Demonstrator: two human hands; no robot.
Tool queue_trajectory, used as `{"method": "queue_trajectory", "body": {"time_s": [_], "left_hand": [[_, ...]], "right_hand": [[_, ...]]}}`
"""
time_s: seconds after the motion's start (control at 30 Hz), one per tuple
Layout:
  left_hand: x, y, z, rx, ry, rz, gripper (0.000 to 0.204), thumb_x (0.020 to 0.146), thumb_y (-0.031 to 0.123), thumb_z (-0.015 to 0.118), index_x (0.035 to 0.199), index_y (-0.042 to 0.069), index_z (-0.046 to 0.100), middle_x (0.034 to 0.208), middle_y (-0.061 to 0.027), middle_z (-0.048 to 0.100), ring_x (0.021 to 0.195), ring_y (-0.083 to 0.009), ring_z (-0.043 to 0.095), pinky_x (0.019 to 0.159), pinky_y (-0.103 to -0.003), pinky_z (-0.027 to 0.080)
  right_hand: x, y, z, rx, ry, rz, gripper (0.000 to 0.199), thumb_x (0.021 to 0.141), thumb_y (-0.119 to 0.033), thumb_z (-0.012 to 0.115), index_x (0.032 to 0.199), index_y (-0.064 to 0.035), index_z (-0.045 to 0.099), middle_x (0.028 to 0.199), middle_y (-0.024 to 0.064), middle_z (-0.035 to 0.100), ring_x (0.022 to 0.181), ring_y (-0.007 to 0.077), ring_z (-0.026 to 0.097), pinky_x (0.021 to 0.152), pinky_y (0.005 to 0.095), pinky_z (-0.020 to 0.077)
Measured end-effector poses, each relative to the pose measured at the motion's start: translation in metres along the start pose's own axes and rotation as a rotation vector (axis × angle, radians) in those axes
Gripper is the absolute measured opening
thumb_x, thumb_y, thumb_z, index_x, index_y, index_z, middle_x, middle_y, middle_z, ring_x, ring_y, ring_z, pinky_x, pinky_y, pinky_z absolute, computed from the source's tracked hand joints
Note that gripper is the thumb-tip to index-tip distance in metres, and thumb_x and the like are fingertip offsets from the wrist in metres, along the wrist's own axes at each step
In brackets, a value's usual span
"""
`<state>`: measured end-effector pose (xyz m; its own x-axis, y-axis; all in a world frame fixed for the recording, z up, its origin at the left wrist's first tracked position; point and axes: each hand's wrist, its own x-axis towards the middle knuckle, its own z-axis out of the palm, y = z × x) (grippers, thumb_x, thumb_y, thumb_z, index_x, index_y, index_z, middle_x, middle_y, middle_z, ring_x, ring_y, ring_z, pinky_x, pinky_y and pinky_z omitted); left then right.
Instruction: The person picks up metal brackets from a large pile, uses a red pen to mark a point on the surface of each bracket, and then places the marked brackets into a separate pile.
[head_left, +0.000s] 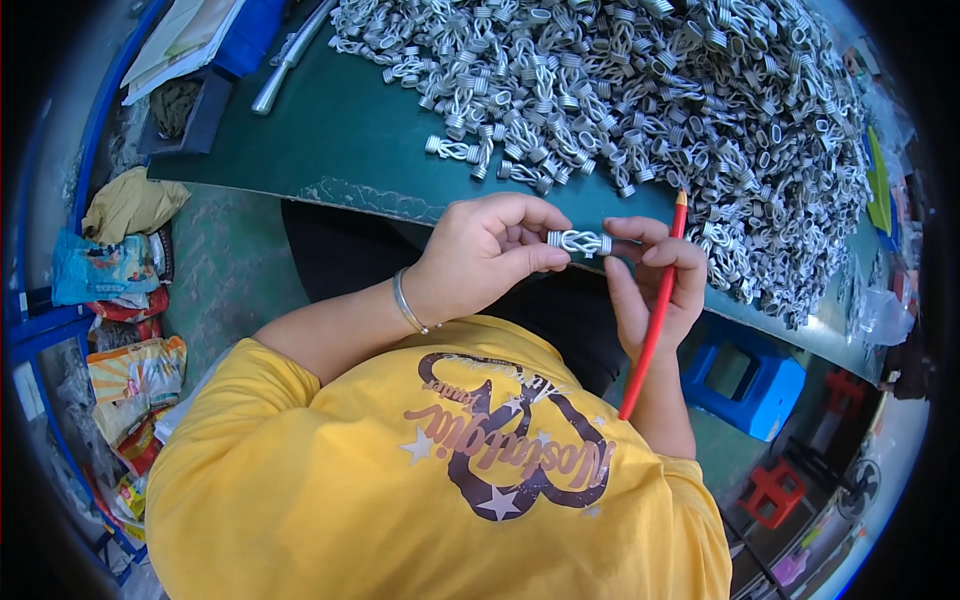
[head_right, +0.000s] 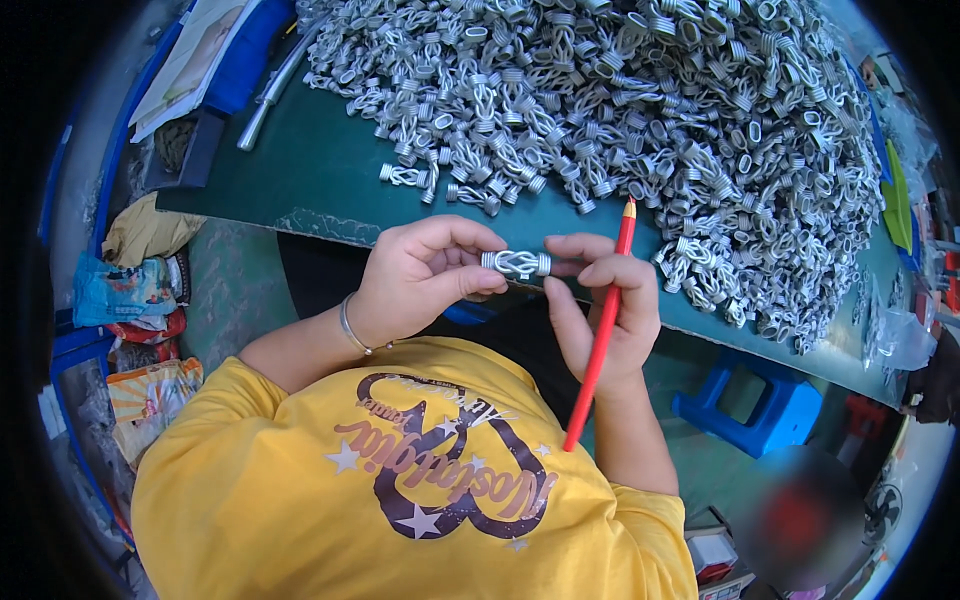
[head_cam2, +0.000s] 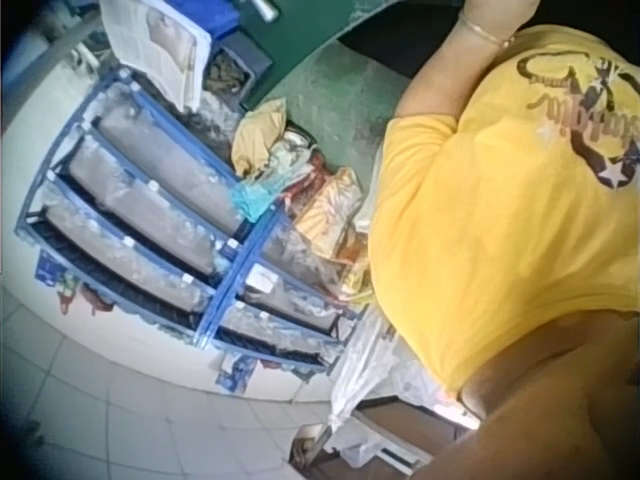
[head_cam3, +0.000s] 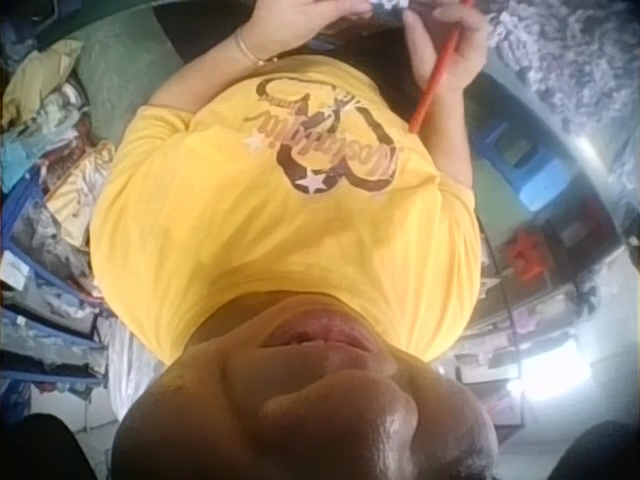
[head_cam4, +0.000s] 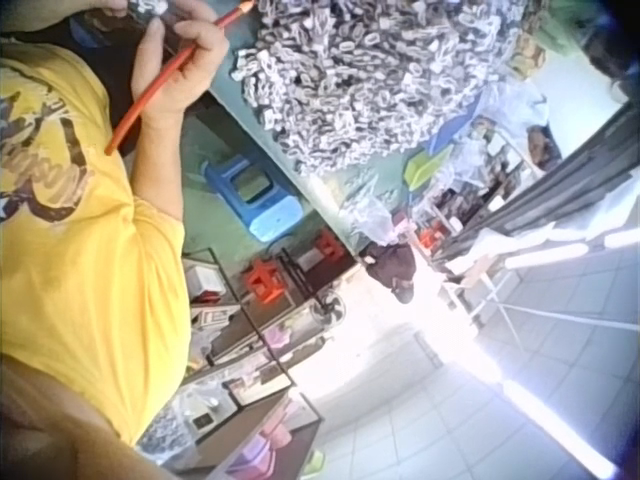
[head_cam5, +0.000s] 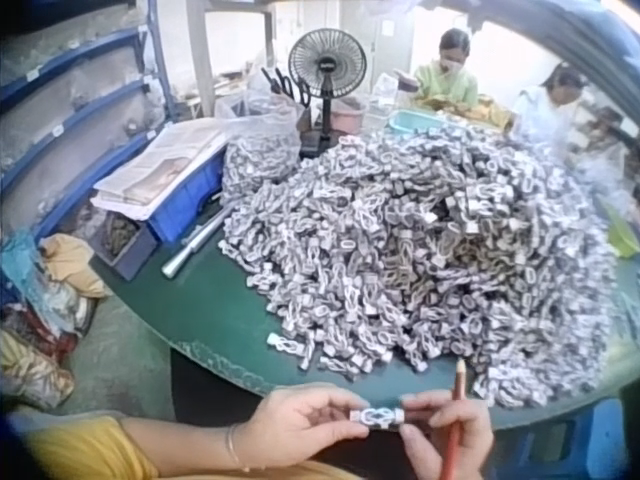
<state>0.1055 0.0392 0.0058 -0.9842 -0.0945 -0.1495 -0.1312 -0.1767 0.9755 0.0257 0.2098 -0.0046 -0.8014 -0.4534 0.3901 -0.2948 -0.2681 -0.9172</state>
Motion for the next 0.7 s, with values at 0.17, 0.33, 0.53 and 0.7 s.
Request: {"method": "queue_trajectory", "body": {"time_s": [0.17,0.33,0.53,0.7], "left_hand": [[-0.001,-0.002,0.001,0.263,0.054,0.247,0.024,0.078,-0.004,0.067,0.1,-0.003,0.059,0.088,-0.0064,0.061,0.076,-0.0083,0.06,0.067,-0.02,0.05],[-0.003,-0.004,0.002,0.182,0.074,0.317,0.023,0.075,-0.004,0.069,0.096,-0.002,0.06,0.088,-0.0059,0.06,0.074,-0.0076,0.059,0.063,-0.019,0.048],[0.0,-0.004,0.0,0.214,0.085,0.37,0.025,0.077,-0.005,0.067,0.1,-0.004,0.059,0.086,-0.0071,0.061,0.076,-0.01,0.061,0.065,-0.02,0.05],[-0.002,-0.006,-0.001,-0.148,-0.013,0.091,0.022,0.082,-0.002,0.061,0.104,-0.006,0.058,0.093,-0.0135,0.063,0.084,-0.0169,0.064,0.072,-0.025,0.053]], "right_hand": [[-0.001,-0.007,-0.003,0.099,-0.06,0.246,0.026,0.08,0.012,0.057,0.093,-0.0032,0.041,0.096,0.0184,0.06,0.082,0.0153,0.058,0.075,0.0257,0.0486],[0.0,0.006,-0.004,0.252,-0.094,0.117,0.031,0.077,0.016,0.059,0.092,-0.0039,0.041,0.097,0.0182,0.058,0.084,0.0196,0.059,0.075,0.0266,0.0491],[-0.004,0.003,-0.003,0.124,-0.035,0.02,0.04,0.071,0.015,0.065,0.095,-0.0048,0.04,0.099,0.019,0.058,0.086,0.0208,0.059,0.075,0.0284,0.0493],[0.001,-0.004,-0.003,0.014,-0.107,-0.134,0.045,0.067,0.011,0.072,0.093,-0.0059,0.04,0.092,0.018,0.061,0.081,0.0207,0.06,0.071,0.0295,0.0494]]}}
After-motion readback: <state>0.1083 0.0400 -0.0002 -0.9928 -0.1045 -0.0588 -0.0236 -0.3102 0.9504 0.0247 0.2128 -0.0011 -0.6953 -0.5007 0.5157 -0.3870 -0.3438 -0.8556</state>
